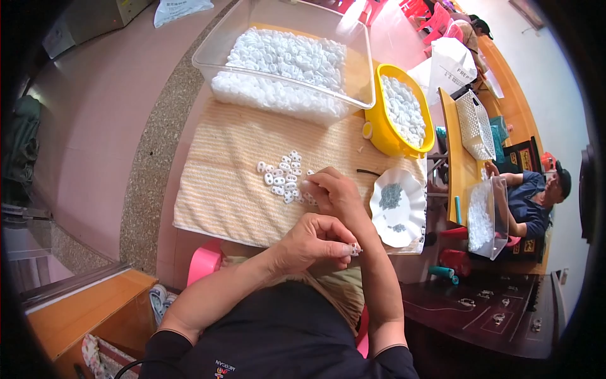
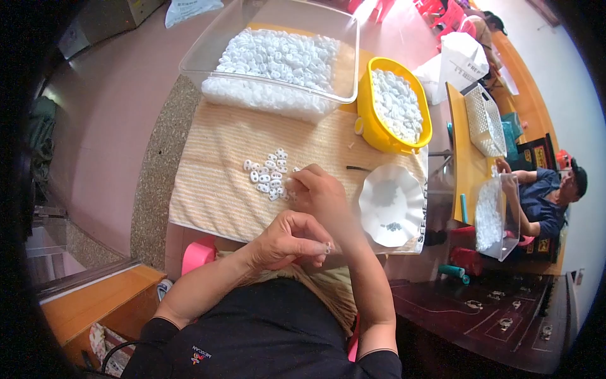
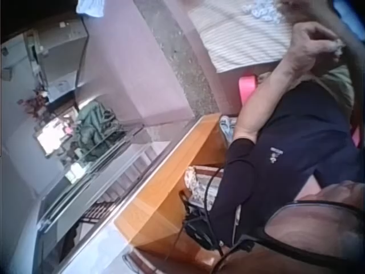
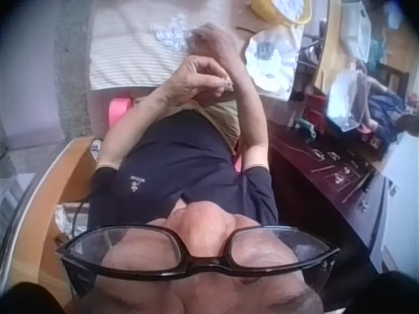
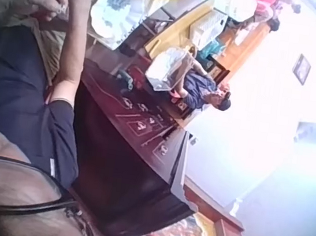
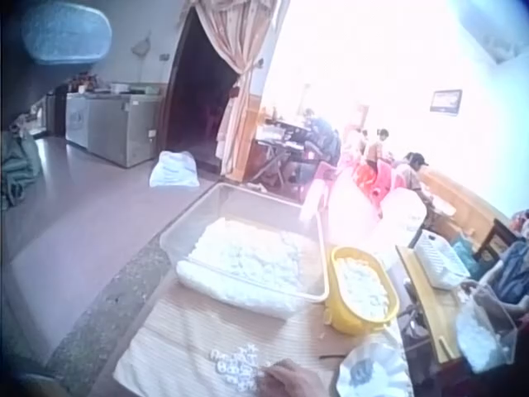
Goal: Assembling small white plastic components by manually inserting metal pins.
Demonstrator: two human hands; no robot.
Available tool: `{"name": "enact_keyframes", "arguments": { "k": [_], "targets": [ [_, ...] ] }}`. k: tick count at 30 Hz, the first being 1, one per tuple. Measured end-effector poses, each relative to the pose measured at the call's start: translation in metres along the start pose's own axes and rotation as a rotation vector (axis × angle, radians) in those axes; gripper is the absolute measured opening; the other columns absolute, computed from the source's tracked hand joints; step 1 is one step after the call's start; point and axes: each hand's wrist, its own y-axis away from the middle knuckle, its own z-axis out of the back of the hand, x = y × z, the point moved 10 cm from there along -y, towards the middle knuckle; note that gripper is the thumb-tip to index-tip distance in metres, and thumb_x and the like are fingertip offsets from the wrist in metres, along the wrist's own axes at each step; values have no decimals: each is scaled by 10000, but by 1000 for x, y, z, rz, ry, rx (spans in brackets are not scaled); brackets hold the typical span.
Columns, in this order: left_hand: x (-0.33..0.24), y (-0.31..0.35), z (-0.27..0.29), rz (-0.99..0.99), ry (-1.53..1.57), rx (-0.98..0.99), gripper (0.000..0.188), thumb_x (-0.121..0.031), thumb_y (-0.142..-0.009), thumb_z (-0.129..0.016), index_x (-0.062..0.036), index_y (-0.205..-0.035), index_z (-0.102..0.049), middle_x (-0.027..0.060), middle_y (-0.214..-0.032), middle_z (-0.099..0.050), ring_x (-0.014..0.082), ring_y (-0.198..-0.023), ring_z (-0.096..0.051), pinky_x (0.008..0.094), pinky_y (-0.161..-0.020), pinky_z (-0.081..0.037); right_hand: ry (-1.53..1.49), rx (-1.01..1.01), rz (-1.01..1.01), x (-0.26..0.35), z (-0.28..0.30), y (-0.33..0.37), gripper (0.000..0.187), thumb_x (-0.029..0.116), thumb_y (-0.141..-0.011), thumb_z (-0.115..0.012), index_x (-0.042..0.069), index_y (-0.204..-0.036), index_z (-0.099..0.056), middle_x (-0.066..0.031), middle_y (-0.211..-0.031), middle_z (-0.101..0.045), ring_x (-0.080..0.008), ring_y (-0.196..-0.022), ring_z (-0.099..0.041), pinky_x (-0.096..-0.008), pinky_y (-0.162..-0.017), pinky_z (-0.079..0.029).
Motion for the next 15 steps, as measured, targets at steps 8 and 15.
{"name": "enact_keyframes", "arguments": {
  "k": [8, 15],
  "targets": [
    [-3, 0, 8, -13, -43, -69, 95, -20, -814, -672, 8, -904, -664, 93, -824, -670, 147, -685, -644, 284, -650, -553, -637, -193, -398, -49, 18, 29, 161, 34, -888, -611, -22, -1039, -625, -60, -803, -650, -86, -640, -578, -217, -584, -478],
    [-2, -2, 25, -15, -28, -179, 128, -44, -838, -657, 9, -955, -656, 69, -812, -649, 135, -719, -629, 280, -686, -546, -912, -225, -504, -60, 17, 50, 216, 29, -883, -613, -14, -1095, -607, -78, -848, -660, -104, -662, -602, -216, -593, -497]
  ]
}}
